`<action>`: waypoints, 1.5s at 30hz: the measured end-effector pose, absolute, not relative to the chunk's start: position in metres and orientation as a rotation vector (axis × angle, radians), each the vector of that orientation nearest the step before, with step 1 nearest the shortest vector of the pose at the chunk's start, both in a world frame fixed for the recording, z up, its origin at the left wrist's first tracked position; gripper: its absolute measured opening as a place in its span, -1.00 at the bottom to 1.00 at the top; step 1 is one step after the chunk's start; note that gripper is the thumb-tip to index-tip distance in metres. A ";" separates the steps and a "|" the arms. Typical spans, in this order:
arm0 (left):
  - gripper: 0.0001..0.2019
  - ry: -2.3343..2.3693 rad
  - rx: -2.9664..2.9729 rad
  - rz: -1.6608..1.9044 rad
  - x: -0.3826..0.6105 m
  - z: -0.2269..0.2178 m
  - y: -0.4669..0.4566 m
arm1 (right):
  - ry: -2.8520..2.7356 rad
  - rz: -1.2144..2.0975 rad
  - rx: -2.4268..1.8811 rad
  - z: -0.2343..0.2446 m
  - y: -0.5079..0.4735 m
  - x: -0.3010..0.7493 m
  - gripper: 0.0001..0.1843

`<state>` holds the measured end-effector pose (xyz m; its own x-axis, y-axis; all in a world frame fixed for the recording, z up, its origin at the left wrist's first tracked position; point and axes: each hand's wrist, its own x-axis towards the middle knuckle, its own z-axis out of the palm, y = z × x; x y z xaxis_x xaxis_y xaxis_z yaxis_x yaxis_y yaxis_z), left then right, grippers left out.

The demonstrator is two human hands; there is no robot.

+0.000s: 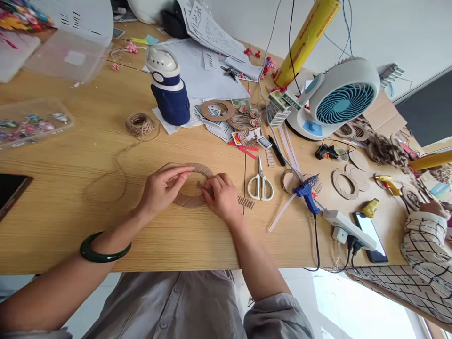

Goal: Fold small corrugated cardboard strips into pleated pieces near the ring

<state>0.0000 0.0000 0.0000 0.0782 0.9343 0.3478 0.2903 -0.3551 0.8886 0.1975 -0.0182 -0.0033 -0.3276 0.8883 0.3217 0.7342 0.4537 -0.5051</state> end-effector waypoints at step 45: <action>-0.69 1.190 1.176 0.948 0.024 0.004 -0.018 | -1.659 0.885 -1.176 -0.001 -0.020 0.202 -0.96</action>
